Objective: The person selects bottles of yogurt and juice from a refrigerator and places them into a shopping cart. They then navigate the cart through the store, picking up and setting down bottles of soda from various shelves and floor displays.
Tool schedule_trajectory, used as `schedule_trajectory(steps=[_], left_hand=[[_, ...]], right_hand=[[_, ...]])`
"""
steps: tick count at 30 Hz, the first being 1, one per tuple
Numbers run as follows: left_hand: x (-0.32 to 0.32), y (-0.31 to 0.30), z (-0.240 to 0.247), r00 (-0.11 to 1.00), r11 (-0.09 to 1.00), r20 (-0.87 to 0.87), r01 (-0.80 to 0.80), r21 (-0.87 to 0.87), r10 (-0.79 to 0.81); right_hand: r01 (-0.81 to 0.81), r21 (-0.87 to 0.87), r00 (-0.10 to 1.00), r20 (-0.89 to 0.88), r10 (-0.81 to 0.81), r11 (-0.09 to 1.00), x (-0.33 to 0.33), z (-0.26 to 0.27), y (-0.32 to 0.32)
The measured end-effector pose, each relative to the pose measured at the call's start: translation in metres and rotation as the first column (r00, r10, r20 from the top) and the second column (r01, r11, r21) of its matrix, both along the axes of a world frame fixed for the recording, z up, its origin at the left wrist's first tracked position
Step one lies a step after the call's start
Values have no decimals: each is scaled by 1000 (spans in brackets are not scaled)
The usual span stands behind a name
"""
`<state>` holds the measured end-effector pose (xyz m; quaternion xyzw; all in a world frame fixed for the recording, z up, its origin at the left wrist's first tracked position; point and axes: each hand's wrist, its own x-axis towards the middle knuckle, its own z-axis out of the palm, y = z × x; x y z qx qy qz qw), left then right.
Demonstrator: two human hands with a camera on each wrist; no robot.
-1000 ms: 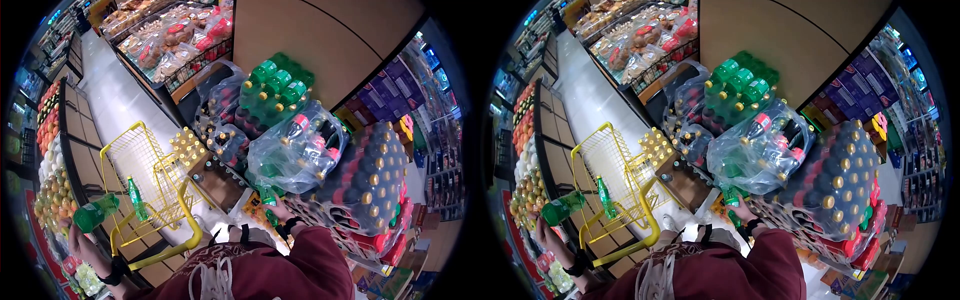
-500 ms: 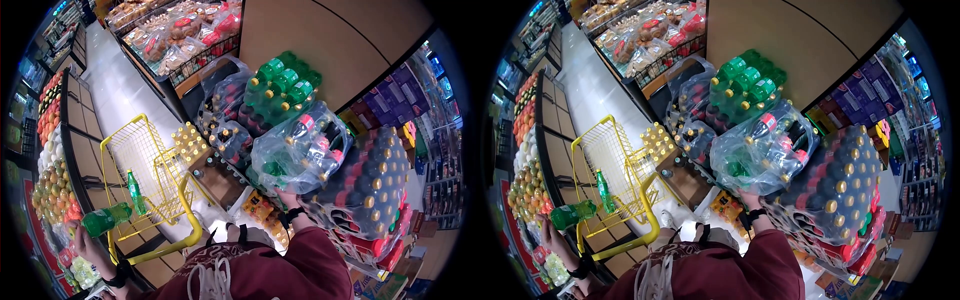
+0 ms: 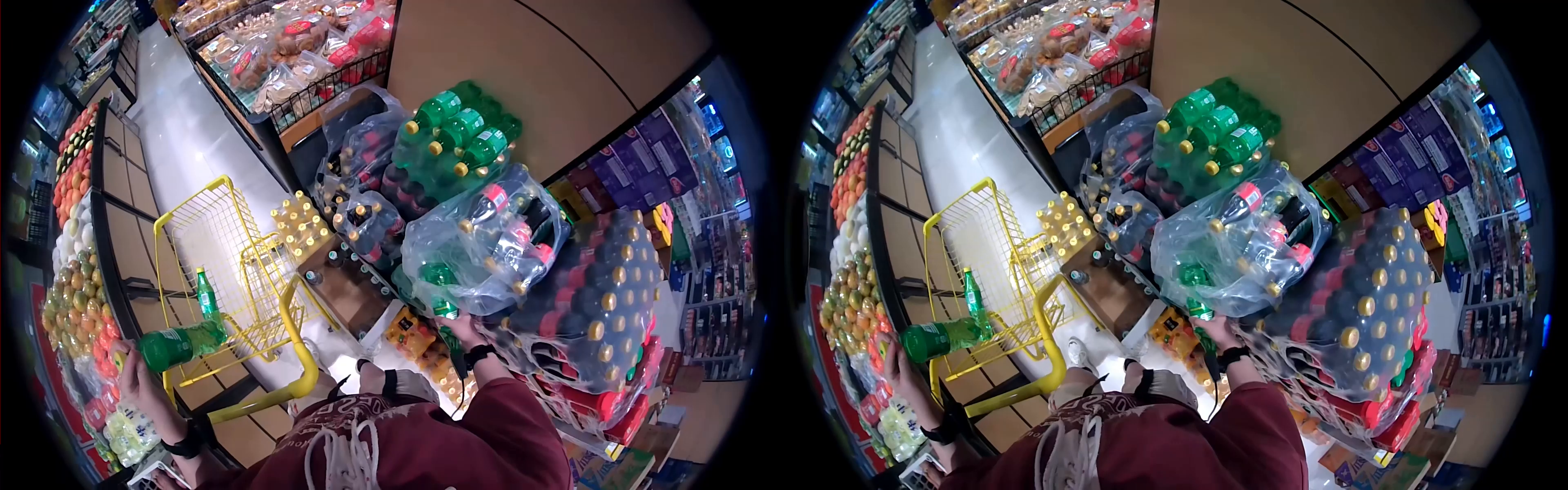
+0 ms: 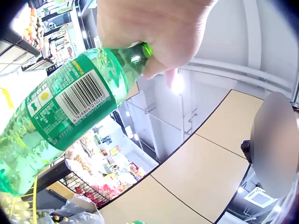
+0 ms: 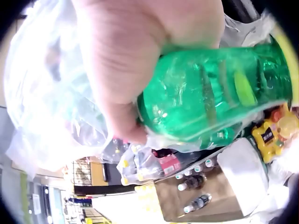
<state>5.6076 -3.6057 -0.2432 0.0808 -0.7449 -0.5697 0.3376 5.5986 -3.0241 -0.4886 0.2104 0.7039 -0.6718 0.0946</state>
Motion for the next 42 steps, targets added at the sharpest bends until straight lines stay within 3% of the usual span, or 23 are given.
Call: schedule_trajectory(steps=[1,3,4,5,7,9,11,12,13,15,16,21,23,25,27,28,31,32,35,36,37,39,42], left_hand=[[2,-1,-1,1000,1000,1,-6,3,6],[1,0,-1,993,990,6,119,-72,-119],[2,0,-2,994,991,6,113,-73,-113],[2,-1,-1,992,987,2,123,-104,-123],[4,-4,0,991,981,-2,131,-140,-133],[8,-9,-5,1000,1000,3,-15,-25,15],[11,-15,0,999,998,36,29,-54,-28],[12,-17,2,994,993,79,87,-79,-81],[12,-15,3,994,993,81,80,-83,-73],[9,-9,6,990,972,18,140,-188,-139],[8,-8,6,990,972,25,140,-188,-138],[5,-10,3,992,990,31,122,-66,-120],[2,-2,4,992,991,28,127,-32,-126],[3,1,0,994,994,28,110,-2,-110],[3,-2,-6,989,990,49,140,13,-141],[2,-1,-7,990,991,45,132,-22,-131],[6,-2,-9,992,992,52,121,-39,-119],[7,0,-6,992,993,46,116,-36,-115],[10,-2,-2,992,992,56,119,-41,-117],[11,-2,-1,992,992,59,116,-46,-113],[12,0,0,990,990,52,131,-51,-129],[13,-2,-1,989,988,40,145,-55,-143],[22,-14,-12,994,993,19,111,-32,-111]], right_hand=[[-6,3,1000,1,6,1000,-8,0,1],[-240,175,958,-115,262,955,-21,-12,5],[-432,199,892,238,384,880,-26,-50,17],[-435,196,891,238,387,879,-29,-41,13],[-140,-89,928,336,162,986,-45,12,-10],[-177,-99,945,260,198,979,-52,11,-7],[-164,17,903,404,143,986,-60,52,-15],[-170,144,944,308,119,975,-51,-32,11],[-177,140,943,309,127,974,-56,-25,16],[-430,493,888,79,453,756,-69,2,18],[-377,434,895,-59,443,818,-70,3,18],[-416,598,842,-30,538,685,-49,20,7],[-304,84,934,221,280,949,-35,6,-1],[-310,74,945,137,298,948,-33,-25,5],[7,-33,945,326,5,999,-41,-25,-1],[69,-71,989,133,-59,995,-46,-26,-3],[107,-150,993,-26,-112,983,-73,-30,-10],[182,-206,983,48,-176,961,-80,-33,-14],[63,-166,998,10,-62,984,-92,-30,-5],[-4,-176,977,-211,-34,984,-88,-33,-11],[-5,-180,977,-209,-34,984,-87,-32,-15],[220,-454,969,3,-246,863,-88,-9,-30],[322,-374,942,35,-334,870,-87,-6,-39]])
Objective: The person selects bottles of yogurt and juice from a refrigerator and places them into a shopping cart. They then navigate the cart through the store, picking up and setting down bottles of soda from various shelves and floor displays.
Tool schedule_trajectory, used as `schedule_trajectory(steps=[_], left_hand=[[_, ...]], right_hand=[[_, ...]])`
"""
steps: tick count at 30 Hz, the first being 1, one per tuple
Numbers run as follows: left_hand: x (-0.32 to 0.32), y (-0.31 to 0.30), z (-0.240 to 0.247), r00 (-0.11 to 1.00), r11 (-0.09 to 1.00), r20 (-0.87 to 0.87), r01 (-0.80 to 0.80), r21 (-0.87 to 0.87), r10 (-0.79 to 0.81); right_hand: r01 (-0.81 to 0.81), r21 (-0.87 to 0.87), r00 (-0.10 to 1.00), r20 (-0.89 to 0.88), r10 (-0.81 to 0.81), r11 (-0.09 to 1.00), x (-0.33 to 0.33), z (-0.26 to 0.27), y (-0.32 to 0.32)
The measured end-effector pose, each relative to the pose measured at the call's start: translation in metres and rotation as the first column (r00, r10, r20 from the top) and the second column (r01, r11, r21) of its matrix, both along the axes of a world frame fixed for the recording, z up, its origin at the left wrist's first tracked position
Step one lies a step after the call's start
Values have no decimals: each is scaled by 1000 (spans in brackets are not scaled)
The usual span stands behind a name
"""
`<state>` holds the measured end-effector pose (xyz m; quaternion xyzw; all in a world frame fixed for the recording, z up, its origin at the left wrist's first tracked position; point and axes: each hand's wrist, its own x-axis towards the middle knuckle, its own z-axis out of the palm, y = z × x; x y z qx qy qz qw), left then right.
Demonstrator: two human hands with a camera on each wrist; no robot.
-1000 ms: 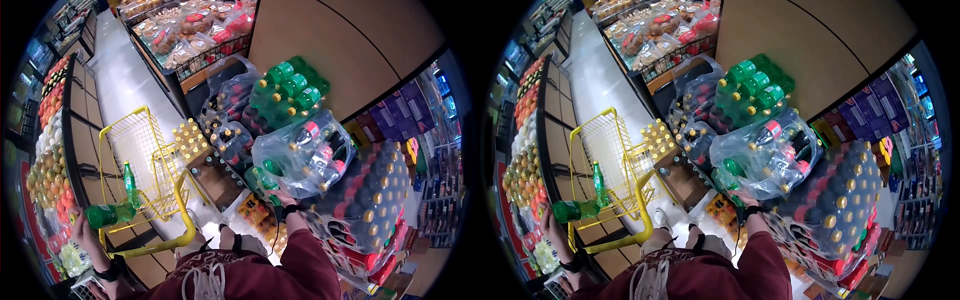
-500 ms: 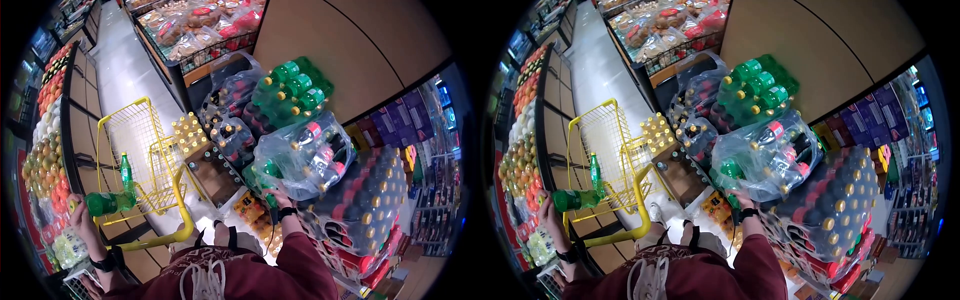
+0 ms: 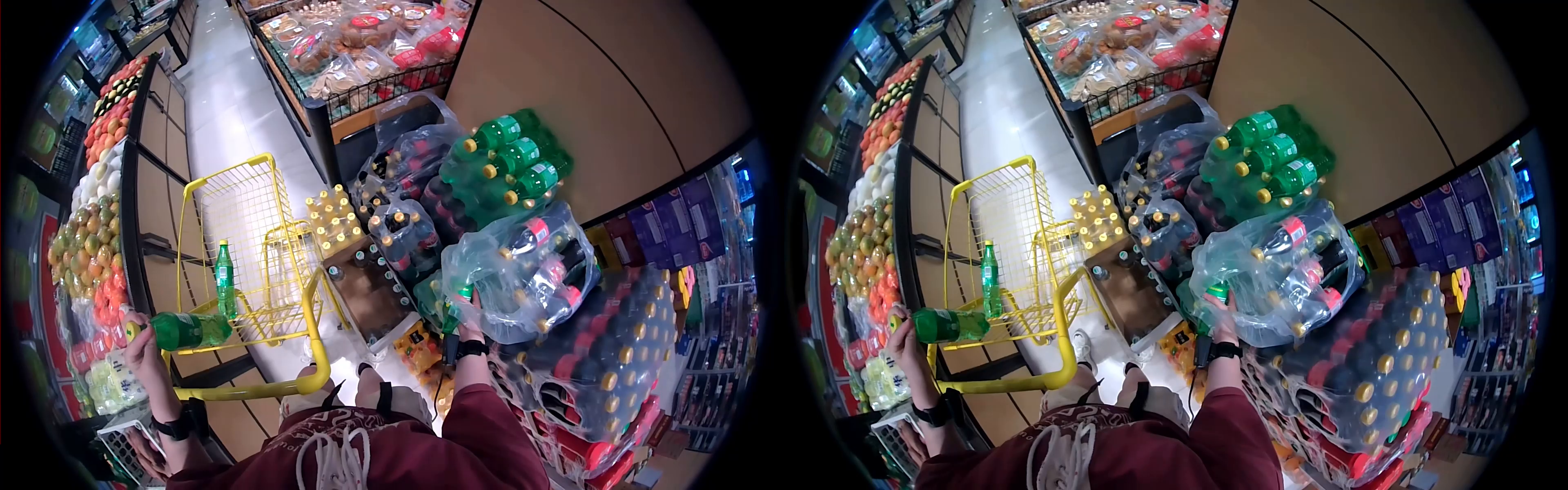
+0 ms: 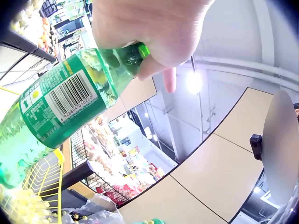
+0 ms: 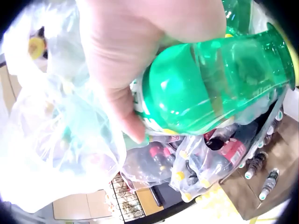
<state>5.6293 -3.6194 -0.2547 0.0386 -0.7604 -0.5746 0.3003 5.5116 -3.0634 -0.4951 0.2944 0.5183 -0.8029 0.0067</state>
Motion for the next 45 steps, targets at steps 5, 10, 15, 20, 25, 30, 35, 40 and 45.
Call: schedule_trajectory(steps=[5,10,15,20,25,30,35,40,45], left_hand=[[9,-13,-7,1000,1000,-1,-22,-10,22],[8,-4,-3,997,997,22,-72,25,72],[12,-12,-10,992,995,82,-99,32,96],[-2,11,0,999,999,-2,-43,8,43],[-7,20,0,999,1000,25,-25,18,24],[-7,17,-3,1000,999,15,-10,48,9],[-6,17,-7,1000,998,17,6,62,-7],[-8,8,-19,999,1000,40,14,8,-14],[-7,15,-15,998,998,25,54,-28,-54]], right_hand=[[-45,18,998,53,44,999,-11,-23,11],[-120,-5,993,-15,120,993,-14,-26,8],[-216,409,973,13,231,887,32,-83,9],[-444,838,762,167,625,317,66,-12,-9],[-460,837,741,177,648,297,103,-11,-3],[-460,392,887,165,431,796,149,-20,33],[-425,281,898,246,364,860,159,17,49],[-233,46,956,193,220,971,127,5,43],[-273,223,947,230,222,936,82,-15,38]])
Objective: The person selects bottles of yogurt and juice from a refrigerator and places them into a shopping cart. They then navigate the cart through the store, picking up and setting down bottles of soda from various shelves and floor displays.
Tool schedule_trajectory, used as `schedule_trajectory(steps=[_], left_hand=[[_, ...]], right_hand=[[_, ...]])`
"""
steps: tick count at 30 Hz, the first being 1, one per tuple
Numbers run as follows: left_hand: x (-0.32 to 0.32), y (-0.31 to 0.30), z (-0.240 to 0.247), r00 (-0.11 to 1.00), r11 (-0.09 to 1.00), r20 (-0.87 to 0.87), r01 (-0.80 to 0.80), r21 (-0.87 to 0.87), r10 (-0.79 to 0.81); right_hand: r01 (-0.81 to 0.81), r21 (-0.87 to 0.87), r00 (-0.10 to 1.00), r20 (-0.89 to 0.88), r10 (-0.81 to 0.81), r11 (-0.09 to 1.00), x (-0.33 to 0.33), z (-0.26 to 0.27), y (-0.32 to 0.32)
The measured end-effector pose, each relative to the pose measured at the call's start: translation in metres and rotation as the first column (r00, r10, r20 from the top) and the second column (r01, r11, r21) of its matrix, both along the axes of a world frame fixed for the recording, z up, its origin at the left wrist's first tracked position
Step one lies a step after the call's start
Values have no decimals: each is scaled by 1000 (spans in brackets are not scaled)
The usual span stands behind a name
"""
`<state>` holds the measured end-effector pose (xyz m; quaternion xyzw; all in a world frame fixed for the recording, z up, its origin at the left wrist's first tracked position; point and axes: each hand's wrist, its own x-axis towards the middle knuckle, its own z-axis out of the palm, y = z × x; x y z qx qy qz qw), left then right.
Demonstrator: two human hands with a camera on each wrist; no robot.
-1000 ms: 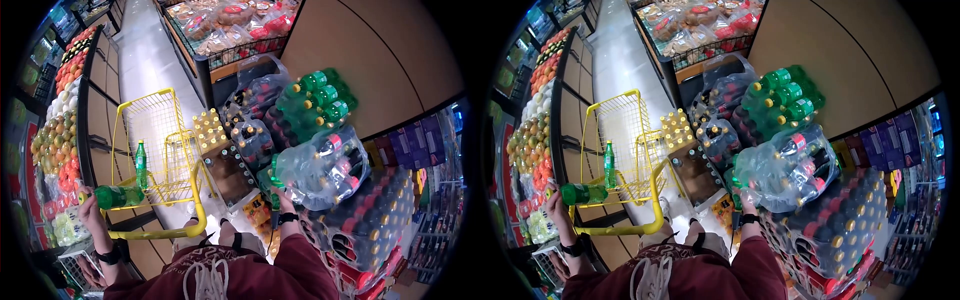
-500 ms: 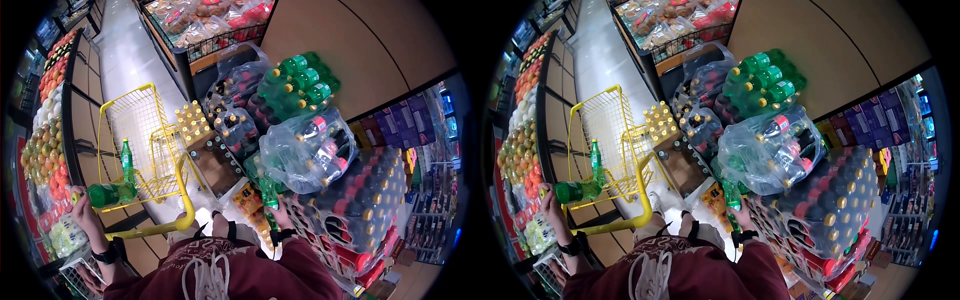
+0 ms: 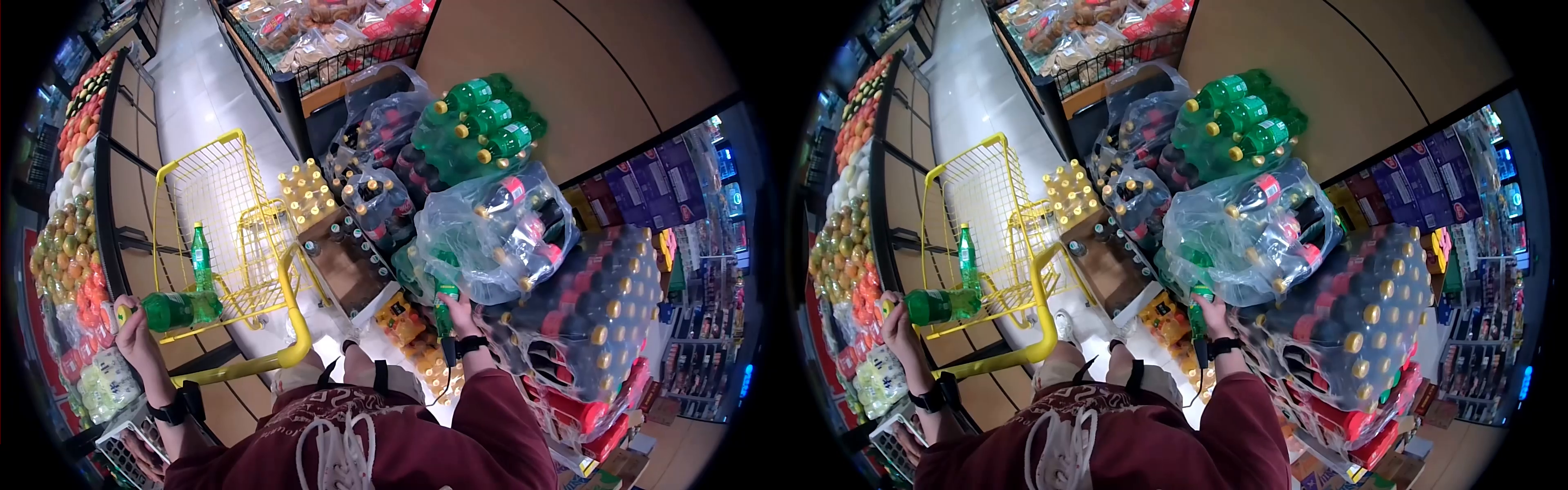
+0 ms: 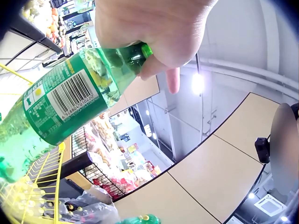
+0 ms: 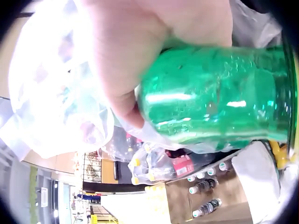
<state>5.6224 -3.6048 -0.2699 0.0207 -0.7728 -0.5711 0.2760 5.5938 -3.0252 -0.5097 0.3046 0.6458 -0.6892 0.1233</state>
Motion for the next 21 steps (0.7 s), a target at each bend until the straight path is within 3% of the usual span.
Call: schedule_trajectory(steps=[2,4,6,7,8,10,11,15,16,18,19,21], left_hand=[[3,0,4,1000,999,15,-17,28,17],[6,-1,5,999,996,4,-33,85,33],[6,-1,5,999,995,-4,-42,85,43],[7,-2,4,999,996,-11,-48,82,49],[7,-3,1,998,995,-12,-53,85,54],[6,-8,-3,999,999,17,-40,-26,41],[5,-9,-5,999,999,13,-42,-25,43],[2,-13,-6,999,999,8,-39,8,39],[2,-14,-6,998,998,26,-51,36,50],[-2,-13,-6,999,998,13,-39,50,38],[-4,-12,-5,999,998,30,-33,49,32],[-7,-11,-7,999,1000,43,-15,27,14]], right_hand=[[76,129,989,-139,-58,989,-7,-4,2],[115,133,985,-147,-95,984,-6,-3,4],[136,-217,985,137,-108,967,-13,13,13],[127,-402,979,196,-50,907,-14,21,17],[121,-399,980,194,-45,909,-19,16,22],[66,-559,969,233,81,826,-35,-1,30],[62,-559,970,230,83,827,-40,-3,31],[263,-280,949,245,-196,923,-61,-15,32],[269,-283,949,243,-203,921,-59,-15,39],[-124,-414,990,16,143,902,-56,-6,55],[-120,-413,990,15,138,903,-56,-6,56],[-239,-100,963,-150,223,966,-56,-10,50]])
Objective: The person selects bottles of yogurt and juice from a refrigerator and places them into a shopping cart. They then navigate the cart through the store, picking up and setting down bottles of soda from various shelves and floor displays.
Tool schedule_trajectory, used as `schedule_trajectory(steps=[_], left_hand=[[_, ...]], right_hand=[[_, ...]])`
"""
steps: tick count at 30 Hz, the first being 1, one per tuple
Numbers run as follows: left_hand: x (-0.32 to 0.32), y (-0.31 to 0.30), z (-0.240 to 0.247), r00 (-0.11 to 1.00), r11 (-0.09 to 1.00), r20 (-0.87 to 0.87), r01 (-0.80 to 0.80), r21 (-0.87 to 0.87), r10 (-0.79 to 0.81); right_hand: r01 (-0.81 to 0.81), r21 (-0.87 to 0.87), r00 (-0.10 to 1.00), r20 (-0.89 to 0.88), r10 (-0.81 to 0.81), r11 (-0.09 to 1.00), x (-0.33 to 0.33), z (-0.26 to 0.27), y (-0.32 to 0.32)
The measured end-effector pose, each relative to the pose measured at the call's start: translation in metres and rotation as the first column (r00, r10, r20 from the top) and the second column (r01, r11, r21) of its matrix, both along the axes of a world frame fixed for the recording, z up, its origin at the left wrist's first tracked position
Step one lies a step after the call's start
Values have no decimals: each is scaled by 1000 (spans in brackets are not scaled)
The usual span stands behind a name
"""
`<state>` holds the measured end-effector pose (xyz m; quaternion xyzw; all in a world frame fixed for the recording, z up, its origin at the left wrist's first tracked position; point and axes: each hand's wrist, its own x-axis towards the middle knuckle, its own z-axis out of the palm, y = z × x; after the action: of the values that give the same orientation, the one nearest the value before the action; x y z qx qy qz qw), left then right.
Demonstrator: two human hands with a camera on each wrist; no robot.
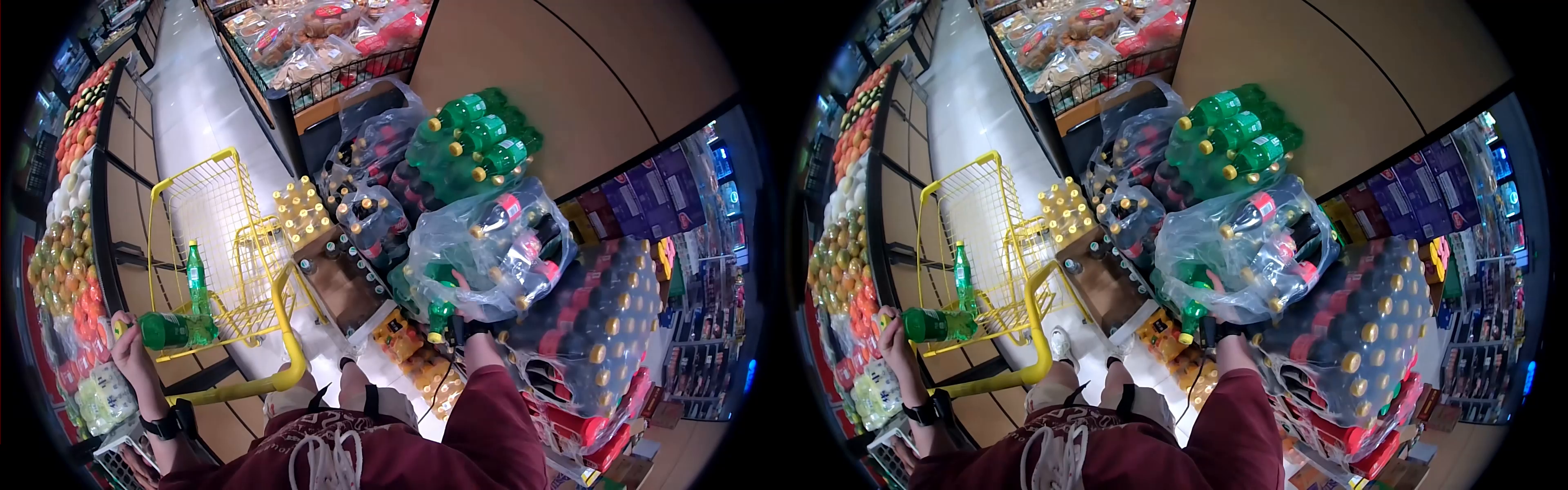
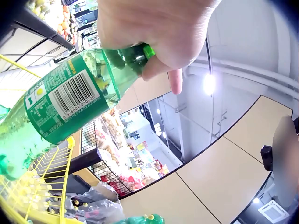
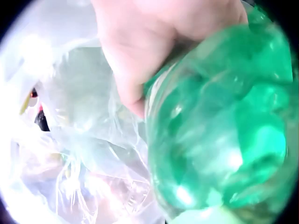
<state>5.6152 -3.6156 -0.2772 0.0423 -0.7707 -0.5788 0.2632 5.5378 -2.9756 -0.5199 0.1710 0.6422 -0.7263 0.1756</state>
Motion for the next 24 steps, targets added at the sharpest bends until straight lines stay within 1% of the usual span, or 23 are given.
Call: schedule_trajectory(steps=[1,2,3,4,5,7,8,9,11,14,16,20,22,23,24], left_hand=[[-1,1,0,1000,1000,-2,4,-1,-4],[-2,3,0,1000,1000,8,16,-14,-16],[-3,4,0,1000,999,16,27,-28,-27],[-4,3,0,1000,999,11,29,-29,-29],[-5,2,0,1000,1000,10,16,-24,-16],[-7,3,1,1000,1000,3,8,-21,-8],[-7,4,3,1000,1000,-3,16,10,-16],[-7,5,5,1000,999,-8,21,41,-21],[-3,-1,3,1000,1000,-8,19,21,-19],[-1,-4,-1,1000,998,-10,-13,59,13],[1,-5,-2,1000,999,13,-9,38,9],[1,1,2,999,999,-21,-30,-10,30],[1,0,2,999,997,-9,-49,55,50],[2,-3,1,998,997,-16,-55,50,56],[3,-8,-1,999,999,-25,-31,45,32]], right_hand=[[4,-1,1000,-2,-4,1000,-2,1,-7],[152,-107,983,124,-139,983,-4,0,-15],[304,-192,933,258,-251,933,-7,-1,-23],[581,-401,811,357,-464,708,-20,-55,-29],[582,-405,811,354,-466,705,-23,-49,-35],[516,-457,852,361,-379,725,-27,-28,-44],[500,-460,864,315,-392,734,-26,-38,-42],[500,-464,865,313,-393,731,-23,-23,-41],[505,-494,830,504,-240,708,-16,11,-38],[506,-566,861,377,-341,651,-7,9,-53],[531,-598,847,357,-393,601,-7,1,-61],[558,-655,821,345,-456,510,-27,-22,-65],[555,-676,818,337,-465,485,-38,-28,-67],[547,-682,824,334,-458,485,-40,-25,-67],[517,-682,846,315,-431,517,-38,-20,-64]])
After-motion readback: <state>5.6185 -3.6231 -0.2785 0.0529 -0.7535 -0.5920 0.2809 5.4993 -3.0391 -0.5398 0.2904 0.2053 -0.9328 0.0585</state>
